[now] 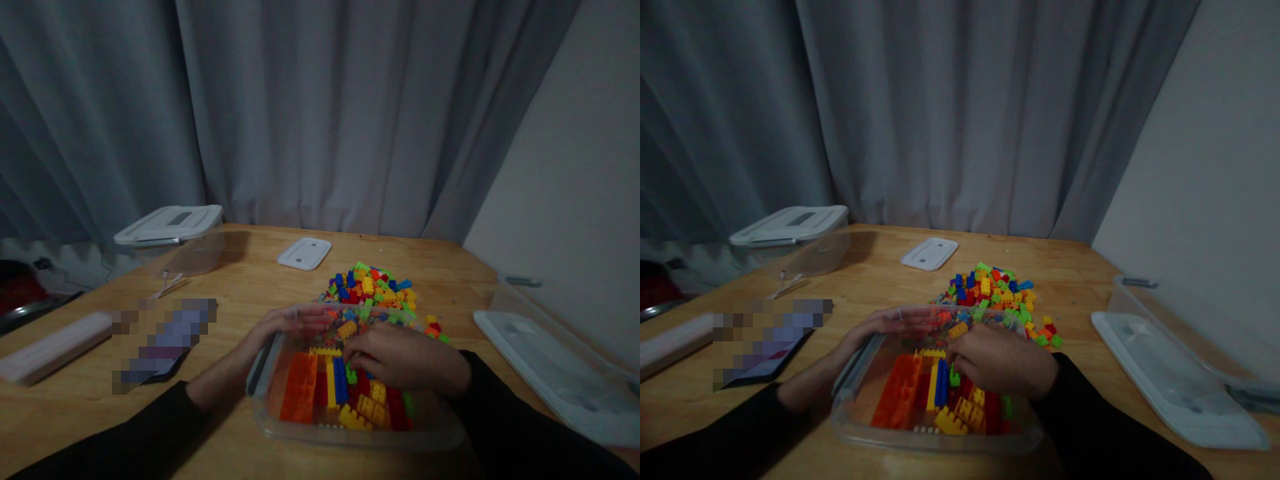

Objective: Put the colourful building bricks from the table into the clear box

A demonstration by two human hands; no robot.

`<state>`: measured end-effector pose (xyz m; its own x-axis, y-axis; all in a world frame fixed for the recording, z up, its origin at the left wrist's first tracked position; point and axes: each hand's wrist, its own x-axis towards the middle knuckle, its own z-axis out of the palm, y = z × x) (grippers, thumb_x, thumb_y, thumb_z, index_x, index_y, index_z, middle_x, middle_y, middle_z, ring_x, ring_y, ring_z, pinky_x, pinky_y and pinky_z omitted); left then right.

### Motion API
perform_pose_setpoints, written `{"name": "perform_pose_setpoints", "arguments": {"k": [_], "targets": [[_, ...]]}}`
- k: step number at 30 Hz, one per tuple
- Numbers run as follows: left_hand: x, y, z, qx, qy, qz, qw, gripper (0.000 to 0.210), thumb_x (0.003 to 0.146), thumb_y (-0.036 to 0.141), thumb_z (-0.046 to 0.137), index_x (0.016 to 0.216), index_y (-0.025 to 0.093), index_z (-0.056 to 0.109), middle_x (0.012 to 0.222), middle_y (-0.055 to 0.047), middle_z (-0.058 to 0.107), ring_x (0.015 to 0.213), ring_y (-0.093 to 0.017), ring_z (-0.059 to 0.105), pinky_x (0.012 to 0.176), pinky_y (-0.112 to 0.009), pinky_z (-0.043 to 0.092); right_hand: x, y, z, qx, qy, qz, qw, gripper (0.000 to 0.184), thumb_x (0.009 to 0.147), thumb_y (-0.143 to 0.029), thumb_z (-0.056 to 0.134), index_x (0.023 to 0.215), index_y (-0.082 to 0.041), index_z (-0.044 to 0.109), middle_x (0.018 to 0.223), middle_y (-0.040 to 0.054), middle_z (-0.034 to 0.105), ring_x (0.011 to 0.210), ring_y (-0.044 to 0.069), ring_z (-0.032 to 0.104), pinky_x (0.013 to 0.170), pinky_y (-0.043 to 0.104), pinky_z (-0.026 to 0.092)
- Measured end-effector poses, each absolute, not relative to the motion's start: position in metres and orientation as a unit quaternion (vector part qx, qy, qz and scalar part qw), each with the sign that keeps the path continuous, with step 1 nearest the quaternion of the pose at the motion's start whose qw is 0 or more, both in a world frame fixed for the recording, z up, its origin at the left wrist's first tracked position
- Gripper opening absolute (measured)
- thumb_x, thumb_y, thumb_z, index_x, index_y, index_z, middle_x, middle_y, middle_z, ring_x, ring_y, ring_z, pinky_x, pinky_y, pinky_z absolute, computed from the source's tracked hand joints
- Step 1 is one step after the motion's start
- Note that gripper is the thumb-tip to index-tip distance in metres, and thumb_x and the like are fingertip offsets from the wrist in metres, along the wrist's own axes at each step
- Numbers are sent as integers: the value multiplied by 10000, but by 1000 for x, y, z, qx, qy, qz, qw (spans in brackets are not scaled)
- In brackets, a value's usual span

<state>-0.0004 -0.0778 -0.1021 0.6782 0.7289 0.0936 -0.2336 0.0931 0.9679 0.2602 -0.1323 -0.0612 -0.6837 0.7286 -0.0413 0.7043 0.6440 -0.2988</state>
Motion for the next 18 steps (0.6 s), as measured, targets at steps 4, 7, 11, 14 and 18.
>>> {"name": "perform_pose_setpoints", "arguments": {"k": [4,7,11,14,18], "targets": [[2,-79,-101,571,214,343,715,424,917,229,526,1294,186,715,1386,-120,708,1318,-336,621,1210,-557,337,262,-133,-63,-404,-903,142,38,243,1005,-248,520,983,-216,760,931,40,782,847,181,696,792,302,502],[1,-76,-101,578,203,337,715,430,903,230,549,1295,176,717,1388,-125,706,1308,-331,630,1220,-556,319,261,-134,-63,-410,-900,143,30,267,1011,-259,518,913,-210,761,876,38,770,801,172,681,770,293,499],[0,-74,-100,581,197,336,715,438,879,234,573,1287,187,725,1399,-118,699,1301,-324,636,1219,-547,320,257,-133,-58,-419,-898,130,38,304,1032,-267,486,929,-196,763,891,52,772,808,178,680,755,294,485],[2,-75,-99,568,203,342,721,399,860,239,584,1217,200,758,1326,-103,746,1274,-325,653,1199,-555,345,257,-132,-45,-429,-891,123,84,289,1033,-286,498,998,-201,772,923,52,783,824,180,689,749,291,476],[3,-80,-97,563,212,345,720,387,876,226,574,1219,209,753,1322,-99,748,1290,-325,643,1211,-566,316,274,-131,-18,-466,-848,155,201,282,1029,-341,522,1070,-214,770,929,32,792,794,164,697,717,270,496]]}}
